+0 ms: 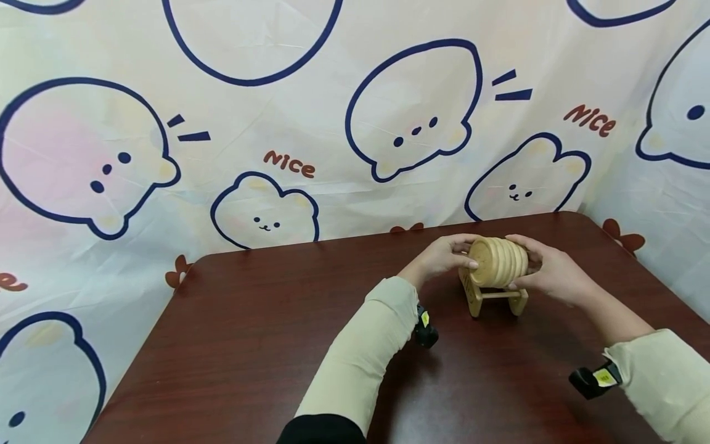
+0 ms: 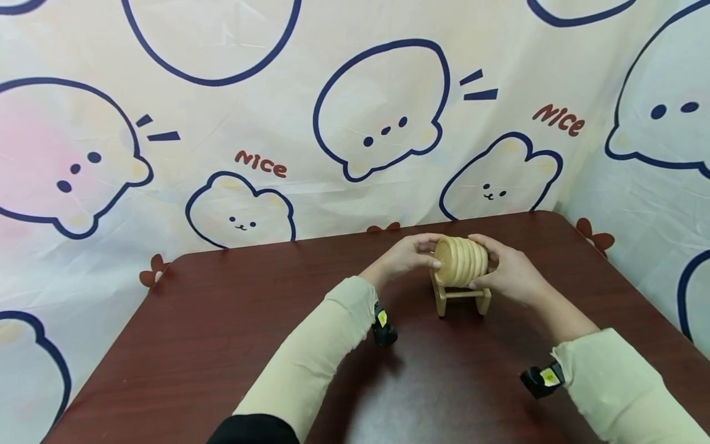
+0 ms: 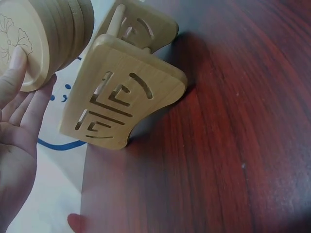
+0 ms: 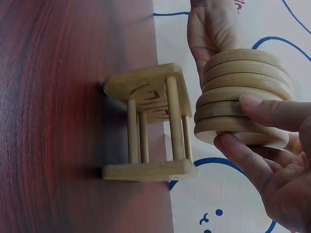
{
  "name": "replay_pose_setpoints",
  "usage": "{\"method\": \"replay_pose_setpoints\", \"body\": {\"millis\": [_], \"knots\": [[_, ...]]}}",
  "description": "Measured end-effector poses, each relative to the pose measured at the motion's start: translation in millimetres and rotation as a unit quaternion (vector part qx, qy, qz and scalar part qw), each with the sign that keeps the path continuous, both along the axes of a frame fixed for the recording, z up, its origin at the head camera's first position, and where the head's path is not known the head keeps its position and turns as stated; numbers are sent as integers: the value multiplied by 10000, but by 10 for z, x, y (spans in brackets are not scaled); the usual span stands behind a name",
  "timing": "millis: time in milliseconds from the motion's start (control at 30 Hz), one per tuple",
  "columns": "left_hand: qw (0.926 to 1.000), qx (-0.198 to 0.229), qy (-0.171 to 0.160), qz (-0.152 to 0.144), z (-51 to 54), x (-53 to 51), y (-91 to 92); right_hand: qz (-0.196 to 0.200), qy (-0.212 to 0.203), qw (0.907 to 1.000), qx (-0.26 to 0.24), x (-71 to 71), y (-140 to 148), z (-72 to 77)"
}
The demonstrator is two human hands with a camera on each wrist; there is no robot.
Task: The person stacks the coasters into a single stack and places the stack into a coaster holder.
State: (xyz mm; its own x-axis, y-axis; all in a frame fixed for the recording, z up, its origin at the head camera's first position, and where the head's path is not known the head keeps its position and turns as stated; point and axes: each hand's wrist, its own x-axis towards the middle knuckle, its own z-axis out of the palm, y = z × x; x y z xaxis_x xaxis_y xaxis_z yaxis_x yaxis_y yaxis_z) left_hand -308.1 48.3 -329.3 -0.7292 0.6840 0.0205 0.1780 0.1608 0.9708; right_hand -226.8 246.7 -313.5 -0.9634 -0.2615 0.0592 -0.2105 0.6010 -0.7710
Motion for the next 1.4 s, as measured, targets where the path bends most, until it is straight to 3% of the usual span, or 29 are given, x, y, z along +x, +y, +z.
{"method": "replay_pose_setpoints", "body": {"millis": [167, 300, 500, 867, 1167, 1333, 1400], "knots": [[9992, -221, 333, 88, -165, -136, 91, -13, 68, 9996, 284, -17, 41, -24], [9959, -604, 654, 152, -208, -152, 119, -51, 58, 9985, 535, -31, 74, -56], [9910, -953, 919, 217, -193, -169, 164, -51, 218, 9978, 627, -58, 112, -102], [9713, -1815, 1527, 193, -140, -210, 206, -154, 514, 9927, 1078, -70, 100, -125], [9413, -2598, 2157, 16, -144, -222, 193, -253, 601, 9873, 1446, -123, 44, -209], [9216, -2958, 2510, -100, -161, -213, 187, -201, 528, 9896, 1323, -124, 41, -259], [9176, -3045, 2551, -121, -152, -208, 184, -215, 511, 9910, 1216, -124, 38, -272]]}}
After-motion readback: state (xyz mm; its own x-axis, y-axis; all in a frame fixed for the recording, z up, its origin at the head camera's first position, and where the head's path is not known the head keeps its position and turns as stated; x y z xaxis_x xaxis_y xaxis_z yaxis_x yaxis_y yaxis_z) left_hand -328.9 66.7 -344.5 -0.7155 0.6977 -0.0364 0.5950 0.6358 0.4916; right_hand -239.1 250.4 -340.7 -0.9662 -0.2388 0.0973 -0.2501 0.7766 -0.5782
